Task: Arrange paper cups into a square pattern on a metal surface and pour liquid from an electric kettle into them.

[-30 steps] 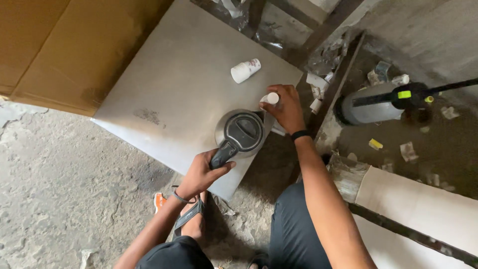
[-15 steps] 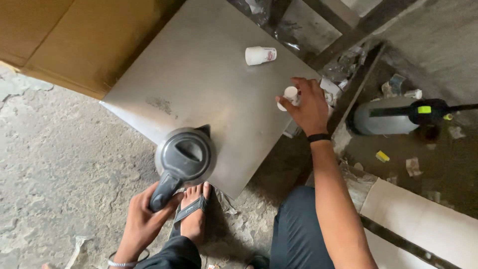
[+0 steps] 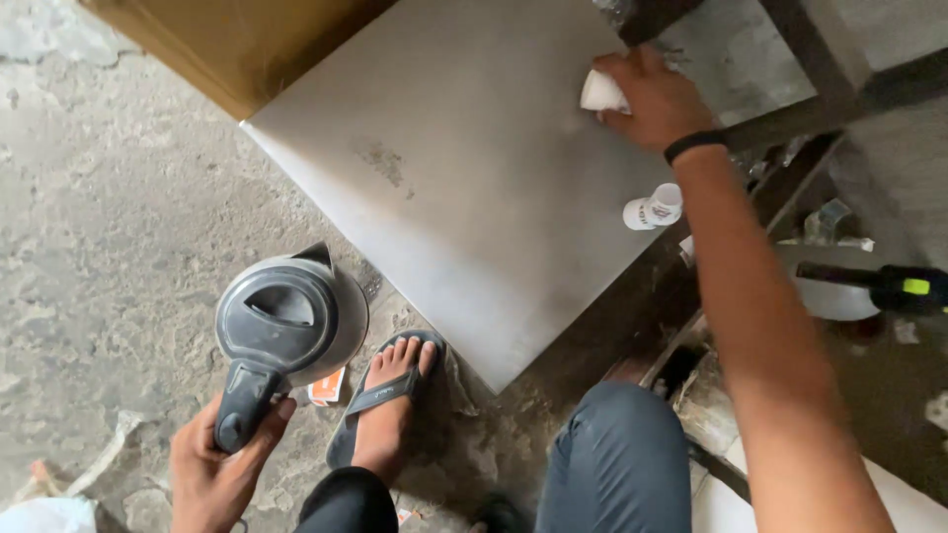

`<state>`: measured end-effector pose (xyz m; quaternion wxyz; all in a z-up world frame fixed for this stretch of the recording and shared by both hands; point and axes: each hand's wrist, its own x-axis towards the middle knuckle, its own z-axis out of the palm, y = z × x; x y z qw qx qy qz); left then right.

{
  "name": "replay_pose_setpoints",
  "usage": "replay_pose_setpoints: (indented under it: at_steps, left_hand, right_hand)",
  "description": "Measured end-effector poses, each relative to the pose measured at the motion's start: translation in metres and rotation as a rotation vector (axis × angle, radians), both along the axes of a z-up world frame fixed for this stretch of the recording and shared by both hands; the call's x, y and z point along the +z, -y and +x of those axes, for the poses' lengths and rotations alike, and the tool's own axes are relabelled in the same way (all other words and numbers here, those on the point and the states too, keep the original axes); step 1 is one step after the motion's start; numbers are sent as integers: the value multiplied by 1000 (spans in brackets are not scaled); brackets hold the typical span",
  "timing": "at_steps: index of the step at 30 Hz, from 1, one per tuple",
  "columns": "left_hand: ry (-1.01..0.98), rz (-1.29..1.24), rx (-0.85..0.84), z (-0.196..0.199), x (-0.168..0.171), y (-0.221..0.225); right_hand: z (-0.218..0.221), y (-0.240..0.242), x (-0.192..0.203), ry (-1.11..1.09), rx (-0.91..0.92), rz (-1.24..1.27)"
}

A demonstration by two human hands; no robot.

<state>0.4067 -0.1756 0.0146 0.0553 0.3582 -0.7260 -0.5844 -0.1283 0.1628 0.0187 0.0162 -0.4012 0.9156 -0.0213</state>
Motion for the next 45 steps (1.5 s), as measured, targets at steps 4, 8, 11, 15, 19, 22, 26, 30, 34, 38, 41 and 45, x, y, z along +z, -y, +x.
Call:
replay_pose_setpoints:
  at_steps: [4, 8, 11, 15, 19, 22, 26, 30, 34, 38, 41, 45]
  left_hand:
    - [96, -57, -9, 3, 12, -1]
    - [85, -136, -59, -1, 9, -2]
    - [42, -114, -87, -5, 8, -3]
    - [183, -131, -151, -13, 8, -6]
    - [141, -105, -180, -22, 12, -11]
    - [105, -99, -194, -19, 6, -11]
    - [68, -65, -173, -9, -1, -11]
    - [57, -151, -187, 0, 3, -7]
    - [-76, -243, -146, 11, 21, 1]
    - [14, -232, -151, 22, 39, 8]
    - [75, -268, -153, 28, 52, 15]
    - [103, -345, -132, 37, 59, 21]
  right_hand:
    - [37, 0, 33, -110, 35, 251]
    - [58, -3, 34, 12, 41, 353]
    - [75, -2, 47, 37, 49, 231]
    - [93, -5, 64, 97, -15, 129]
    - [104, -6, 86, 69, 2, 158]
    - [120, -12, 103, -61, 45, 61]
    - [163, -4, 134, 121, -72, -160]
    - [212, 31, 98, 406, 121, -389]
    - [258, 116, 44, 737, 179, -570]
    - [281, 176, 5, 701, 220, -518]
    - [287, 210, -11, 646, 361, -497]
    - [294, 235, -32, 660, 502, -520]
